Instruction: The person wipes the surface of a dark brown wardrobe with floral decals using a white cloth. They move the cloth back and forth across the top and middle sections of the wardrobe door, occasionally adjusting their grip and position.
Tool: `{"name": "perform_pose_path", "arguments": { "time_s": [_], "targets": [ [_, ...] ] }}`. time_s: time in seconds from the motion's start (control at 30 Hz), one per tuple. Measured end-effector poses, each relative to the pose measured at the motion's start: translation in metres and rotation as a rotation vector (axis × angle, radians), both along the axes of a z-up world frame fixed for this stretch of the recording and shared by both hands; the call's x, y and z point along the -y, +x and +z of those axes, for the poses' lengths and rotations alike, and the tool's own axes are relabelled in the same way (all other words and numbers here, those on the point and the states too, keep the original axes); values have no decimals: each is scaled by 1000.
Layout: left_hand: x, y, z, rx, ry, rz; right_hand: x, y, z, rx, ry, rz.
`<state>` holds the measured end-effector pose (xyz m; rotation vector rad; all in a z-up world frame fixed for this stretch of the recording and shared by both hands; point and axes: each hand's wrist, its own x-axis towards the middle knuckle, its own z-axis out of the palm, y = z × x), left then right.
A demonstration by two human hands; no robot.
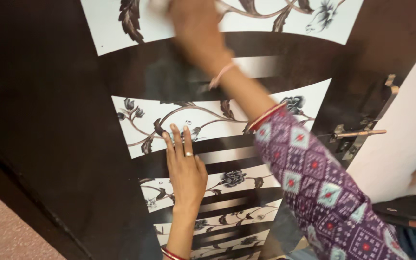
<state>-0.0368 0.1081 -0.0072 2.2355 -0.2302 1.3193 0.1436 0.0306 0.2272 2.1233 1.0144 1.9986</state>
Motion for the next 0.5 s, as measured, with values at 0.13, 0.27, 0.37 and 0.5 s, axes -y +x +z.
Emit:
{"name": "perform_pose_path", "arguments": {
  "time_s": [0.13,0.27,0.37,0.5],
  "targets": [
    [9,3,-1,-156,79,153,-13,-48,-32,50,-327,212],
    [9,5,-3,-172,98,183,44,-36,-4,31,-172,141],
    [9,5,-4,-118,88,142,115,0,10,41,164,291],
    [12,6,-3,-91,76,153,232,46,12,49,471,96]
  ]
}}
